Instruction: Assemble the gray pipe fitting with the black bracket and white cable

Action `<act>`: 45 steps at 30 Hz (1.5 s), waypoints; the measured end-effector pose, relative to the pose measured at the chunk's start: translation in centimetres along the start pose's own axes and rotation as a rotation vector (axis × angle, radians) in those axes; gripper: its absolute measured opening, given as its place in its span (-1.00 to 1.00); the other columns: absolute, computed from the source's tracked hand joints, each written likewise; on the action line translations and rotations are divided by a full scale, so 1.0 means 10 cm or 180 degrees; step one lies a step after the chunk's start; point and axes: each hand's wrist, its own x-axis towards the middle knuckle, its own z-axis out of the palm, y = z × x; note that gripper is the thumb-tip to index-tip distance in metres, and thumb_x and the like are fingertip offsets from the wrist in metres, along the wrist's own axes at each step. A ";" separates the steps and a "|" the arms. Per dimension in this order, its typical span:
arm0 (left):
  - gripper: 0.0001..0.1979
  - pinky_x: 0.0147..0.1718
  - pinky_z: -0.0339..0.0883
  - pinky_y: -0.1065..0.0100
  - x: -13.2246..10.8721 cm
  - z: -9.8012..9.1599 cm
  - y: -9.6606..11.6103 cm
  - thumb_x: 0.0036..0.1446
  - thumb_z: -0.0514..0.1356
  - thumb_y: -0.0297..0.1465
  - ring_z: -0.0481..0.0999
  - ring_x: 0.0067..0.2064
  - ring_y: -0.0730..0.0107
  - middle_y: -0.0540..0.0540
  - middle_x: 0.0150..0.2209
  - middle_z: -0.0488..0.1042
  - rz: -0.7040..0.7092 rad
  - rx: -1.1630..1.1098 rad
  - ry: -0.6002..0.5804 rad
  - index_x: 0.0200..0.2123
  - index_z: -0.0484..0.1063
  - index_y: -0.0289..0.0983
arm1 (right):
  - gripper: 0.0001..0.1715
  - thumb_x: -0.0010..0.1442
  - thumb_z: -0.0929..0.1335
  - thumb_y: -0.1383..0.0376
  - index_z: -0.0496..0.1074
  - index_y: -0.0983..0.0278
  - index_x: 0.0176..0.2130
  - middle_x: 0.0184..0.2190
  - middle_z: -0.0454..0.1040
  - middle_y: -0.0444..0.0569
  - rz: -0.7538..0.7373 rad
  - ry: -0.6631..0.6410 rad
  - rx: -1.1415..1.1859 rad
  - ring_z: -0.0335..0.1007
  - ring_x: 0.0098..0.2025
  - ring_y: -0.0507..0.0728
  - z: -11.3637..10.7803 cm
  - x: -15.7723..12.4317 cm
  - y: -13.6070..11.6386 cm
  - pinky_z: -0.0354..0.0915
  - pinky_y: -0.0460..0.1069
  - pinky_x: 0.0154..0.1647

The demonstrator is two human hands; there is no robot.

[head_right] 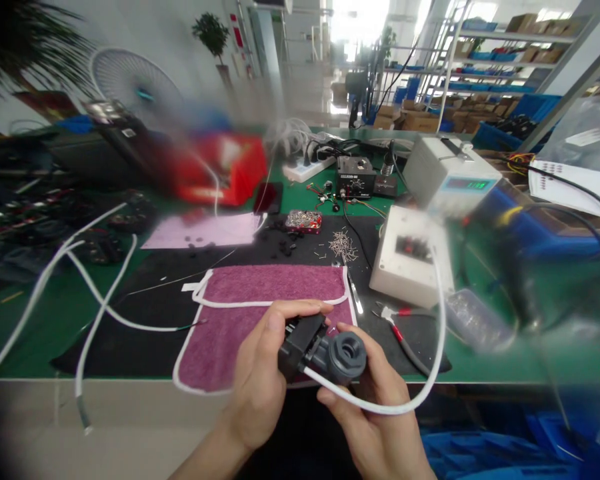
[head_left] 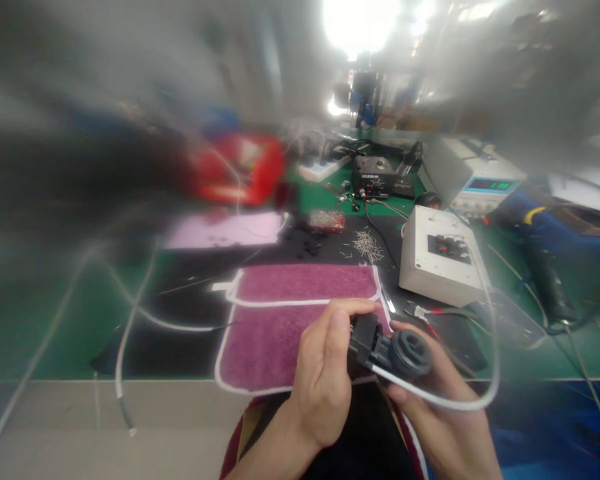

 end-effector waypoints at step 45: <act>-0.65 -0.10 0.43 0.41 -0.04 0.26 -0.08 0.53 -0.09 -0.43 0.61 -0.15 0.40 -0.04 -0.20 0.61 0.0454 0.0709 0.0849 -0.09 0.52 -0.22 | -0.72 0.51 0.36 0.14 0.50 0.29 -0.18 -0.28 0.49 -0.10 -0.1496 0.1422 -0.1063 0.42 -0.29 0.09 0.43 0.31 0.26 0.27 -0.05 -0.19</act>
